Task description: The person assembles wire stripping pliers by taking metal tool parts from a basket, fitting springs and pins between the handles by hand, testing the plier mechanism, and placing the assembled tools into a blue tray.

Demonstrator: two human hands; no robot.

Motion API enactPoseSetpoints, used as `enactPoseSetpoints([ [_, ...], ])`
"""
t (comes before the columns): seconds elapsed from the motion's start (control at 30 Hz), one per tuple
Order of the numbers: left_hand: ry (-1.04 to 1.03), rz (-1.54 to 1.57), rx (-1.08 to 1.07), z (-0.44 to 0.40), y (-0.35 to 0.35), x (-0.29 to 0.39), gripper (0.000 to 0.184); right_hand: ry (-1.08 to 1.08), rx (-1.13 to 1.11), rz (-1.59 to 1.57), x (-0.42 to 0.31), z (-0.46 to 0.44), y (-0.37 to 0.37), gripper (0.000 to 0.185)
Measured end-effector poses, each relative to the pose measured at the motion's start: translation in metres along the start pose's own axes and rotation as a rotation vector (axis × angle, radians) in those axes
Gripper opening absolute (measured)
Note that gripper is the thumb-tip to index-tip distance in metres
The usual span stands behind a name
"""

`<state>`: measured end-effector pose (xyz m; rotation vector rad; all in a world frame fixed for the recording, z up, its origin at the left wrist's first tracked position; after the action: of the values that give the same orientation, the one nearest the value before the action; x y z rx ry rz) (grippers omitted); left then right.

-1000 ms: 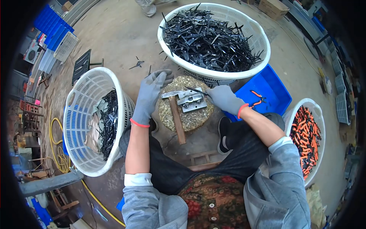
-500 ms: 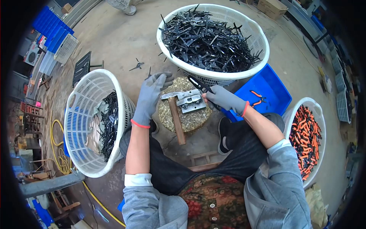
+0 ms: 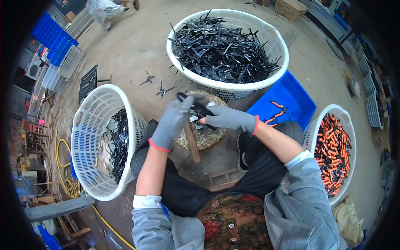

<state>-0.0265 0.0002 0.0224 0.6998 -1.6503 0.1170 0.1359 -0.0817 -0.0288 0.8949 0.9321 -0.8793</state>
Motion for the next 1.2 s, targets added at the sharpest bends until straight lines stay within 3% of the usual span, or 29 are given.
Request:
enactPoseSetpoints([
  [0.03, 0.108, 0.152, 0.167, 0.004, 0.008, 0.0, 0.043, 0.104, 0.161, 0.316, 0.007, -0.005, 0.003, 0.031],
  [0.13, 0.092, -0.05, 0.52, 0.035, 0.078, -0.02, 0.036, 0.143, 0.454, 0.766, 0.017, -0.004, 0.021, 0.029],
  [0.17, 0.09, -0.135, 0.605, 0.052, 0.112, -0.045, 0.031, 0.092, 0.451, 0.774, 0.018, -0.002, 0.026, 0.029],
  [0.2, 0.241, -0.305, 0.69, 0.068, 0.131, -0.041, 0.029, 0.066, 0.42, 0.784, 0.017, 0.0, 0.029, 0.03],
  [0.23, 0.247, -0.618, 0.646, 0.104, 0.17, -0.081, 0.027, 0.042, 0.386, 0.794, 0.014, 0.002, 0.031, 0.03],
  [0.3, 0.349, -0.949, 0.563, 0.176, 0.207, -0.132, 0.026, 0.035, 0.367, 0.819, 0.013, 0.004, 0.032, 0.029],
  [0.33, 0.529, -0.997, 0.515, 0.215, 0.215, -0.156, 0.024, 0.011, 0.334, 0.834, 0.011, 0.006, 0.031, 0.029],
  [0.37, 0.669, -1.269, 0.365, 0.239, 0.201, -0.147, 0.027, -0.015, 0.299, 0.847, 0.005, 0.01, 0.03, 0.029],
  [0.4, 1.076, -1.14, 0.318, 0.264, 0.202, -0.165, 0.034, -0.042, 0.262, 0.859, 0.002, 0.011, 0.029, 0.029],
  [0.47, 1.209, -1.063, 0.13, 0.343, 0.225, -0.245, 0.044, -0.037, 0.253, 0.879, 0.005, 0.008, 0.027, 0.031],
  [0.57, 1.101, -0.797, 0.151, 0.401, 0.259, -0.33, 0.053, -0.047, 0.261, 0.873, 0.004, 0.006, 0.029, 0.032],
  [0.6, 1.11, -0.617, 0.118, 0.382, 0.253, -0.31, 0.054, -0.034, 0.288, 0.862, 0.002, 0.007, 0.033, 0.032],
  [0.67, 1.078, -0.577, 0.064, 0.328, 0.244, -0.256, 0.05, 0.001, 0.39, 0.838, 0.001, 0.003, 0.046, 0.032],
  [0.73, 0.951, -0.902, 0.083, 0.259, 0.225, -0.196, 0.045, 0.038, 0.541, 0.81, 0.005, -0.008, 0.075, 0.029],
  [0.8, 0.707, -0.62, 0.24, 0.216, 0.224, -0.193, 0.042, -0.031, 0.638, 0.718, 0.013, -0.018, 0.114, 0.027],
  [0.87, 0.585, -0.719, 0.227, 0.125, 0.158, -0.088, 0.04, -0.1, 0.787, 0.774, 0.048, -0.036, 0.148, 0.026],
  [0.93, 0.412, -0.47, 0.207, 0.084, 0.129, -0.068, 0.039, -0.251, 0.72, 0.858, 0.073, -0.042, 0.169, 0.025],
  [1.0, 0.38, -0.331, 0.13, 0.041, 0.08, -0.009, 0.039, -0.349, 0.639, 0.926, 0.11, -0.048, 0.178, 0.025],
  [1.17, 0.288, 0.195, -0.014, 0.007, 0.018, -0.019, 0.042, -0.461, 0.618, 1.06, 0.149, -0.057, 0.181, 0.026],
  [1.2, 0.328, 0.131, -0.03, 0.006, 0.015, -0.027, 0.041, -0.492, 0.631, 1.114, 0.146, -0.059, 0.181, 0.026],
])
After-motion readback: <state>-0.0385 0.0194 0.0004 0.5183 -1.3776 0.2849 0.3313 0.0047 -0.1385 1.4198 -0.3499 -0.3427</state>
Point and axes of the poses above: each hand's wrist, its own z-axis away from the middle knuckle, its own y-axis out of the back of the hand, x = y × z, the point moved 1 cm from there along -z, towards the middle knuckle, and after that the axes turned 6 degrees about -y, right-handed, at the moved point
